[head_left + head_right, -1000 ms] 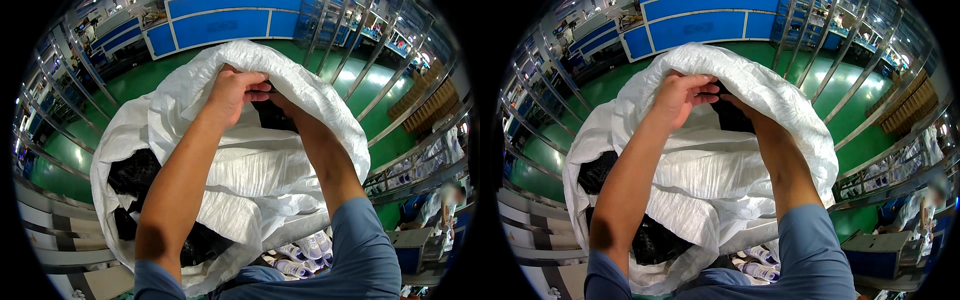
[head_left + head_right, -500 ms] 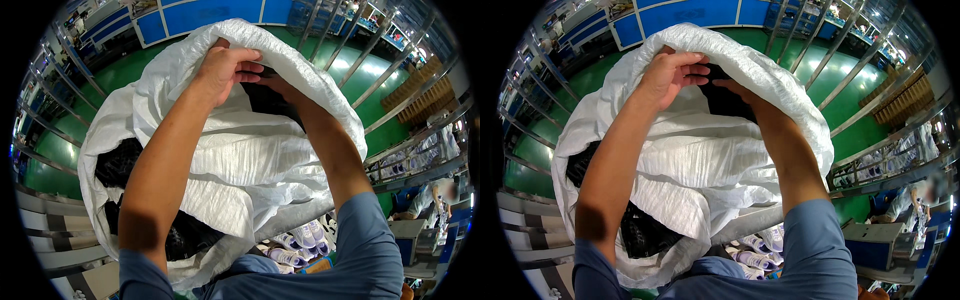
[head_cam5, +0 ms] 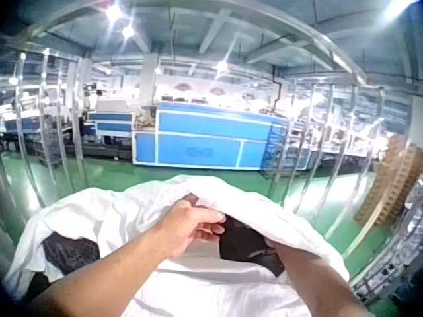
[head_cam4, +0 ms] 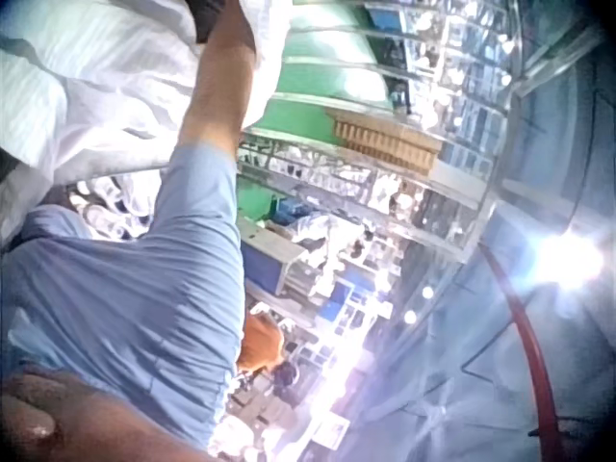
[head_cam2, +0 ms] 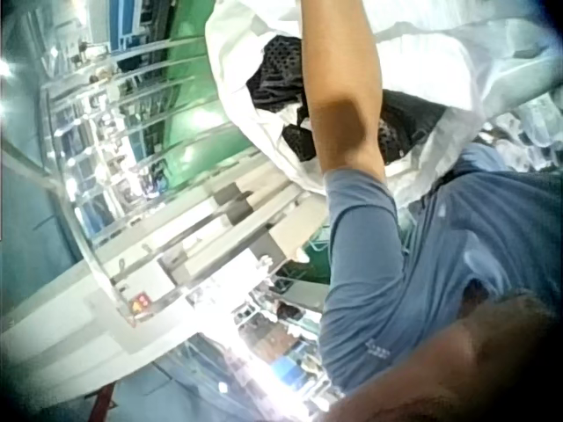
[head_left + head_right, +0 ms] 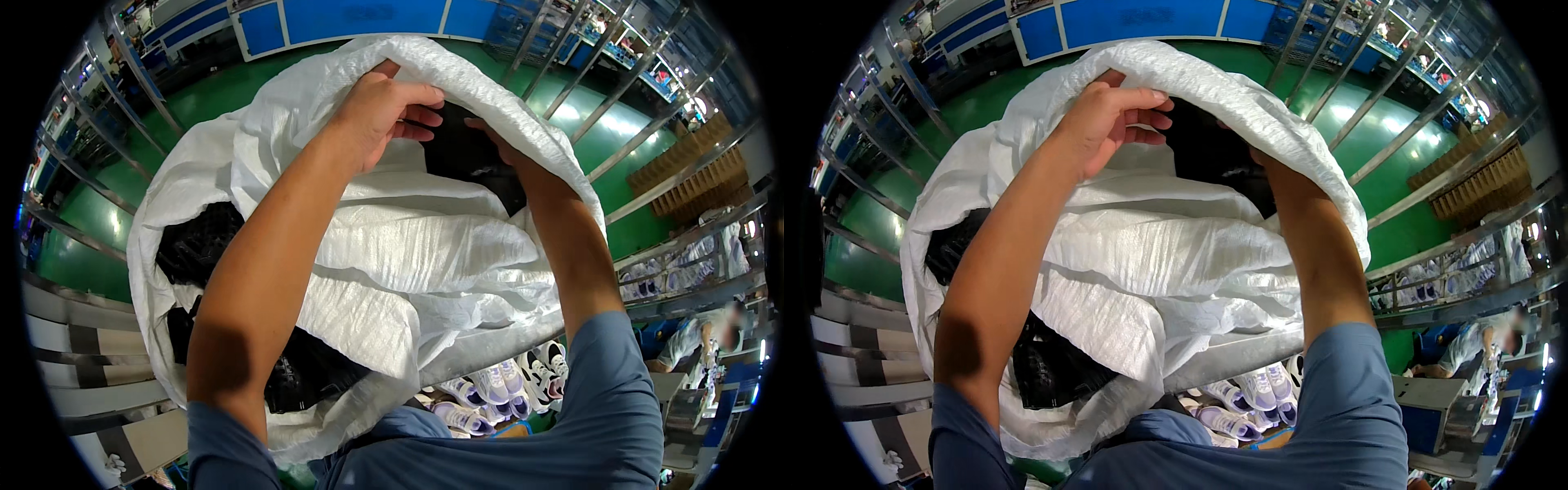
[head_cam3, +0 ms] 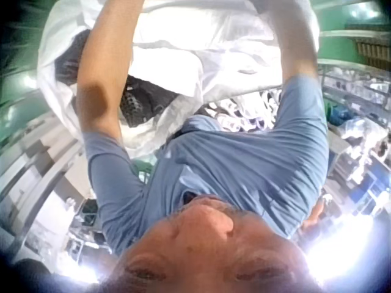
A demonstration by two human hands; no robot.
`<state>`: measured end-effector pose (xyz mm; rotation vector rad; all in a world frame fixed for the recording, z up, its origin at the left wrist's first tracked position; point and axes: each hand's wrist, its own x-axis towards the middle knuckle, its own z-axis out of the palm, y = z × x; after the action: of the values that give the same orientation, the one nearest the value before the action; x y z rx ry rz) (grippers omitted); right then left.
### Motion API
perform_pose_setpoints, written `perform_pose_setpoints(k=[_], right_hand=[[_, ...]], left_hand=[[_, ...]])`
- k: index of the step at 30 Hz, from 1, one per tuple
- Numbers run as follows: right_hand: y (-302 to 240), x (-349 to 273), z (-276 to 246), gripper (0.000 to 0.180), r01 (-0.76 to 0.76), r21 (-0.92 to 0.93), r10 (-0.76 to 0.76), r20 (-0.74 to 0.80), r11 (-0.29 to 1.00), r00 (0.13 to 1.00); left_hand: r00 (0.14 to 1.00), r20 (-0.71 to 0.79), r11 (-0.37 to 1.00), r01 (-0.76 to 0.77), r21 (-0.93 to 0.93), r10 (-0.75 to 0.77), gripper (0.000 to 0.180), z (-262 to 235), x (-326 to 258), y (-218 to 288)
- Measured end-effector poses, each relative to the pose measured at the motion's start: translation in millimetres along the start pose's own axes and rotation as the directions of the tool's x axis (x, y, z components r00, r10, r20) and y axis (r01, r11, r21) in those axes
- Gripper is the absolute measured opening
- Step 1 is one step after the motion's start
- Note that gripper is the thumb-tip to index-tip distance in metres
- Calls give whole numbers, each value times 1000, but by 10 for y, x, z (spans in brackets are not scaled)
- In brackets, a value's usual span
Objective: The person moves shoe outsoles from a large white bag onto an assembly line table, lining them up in a row and occasionally picking up a bottle.
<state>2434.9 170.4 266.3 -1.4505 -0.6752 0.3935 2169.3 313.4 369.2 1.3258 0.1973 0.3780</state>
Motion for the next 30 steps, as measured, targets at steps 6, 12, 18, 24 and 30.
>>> perform_pose_setpoints(k=[6, 12, 18, 24, 30], right_hand=[[-347, -341, -498, 45, -61, 25, 63, -77, 998, 995], [-853, -537, -763, 44, -112, 37, 113, -39, 993, 993], [-1106, -370, -673, 43, -229, 79, 222, 86, 970, 971], [-559, -132, -559, 43, -464, 67, 449, 165, 883, 878], [422, -555, -886, 29, -414, -792, 377, -253, 448, 891]], left_hand=[[994, 93, 730, -18, 683, -63, 68, 216, 41, -222], [959, 178, 313, -104, 944, -218, 106, 495, 85, -431], [932, 354, 503, -346, 792, 83, 88, 542, -1, -403], [986, 130, 365, -159, 917, 104, 61, 335, 75, 169], [956, 5, 363, -117, 925, 294, 50, 328, 36, 427]])
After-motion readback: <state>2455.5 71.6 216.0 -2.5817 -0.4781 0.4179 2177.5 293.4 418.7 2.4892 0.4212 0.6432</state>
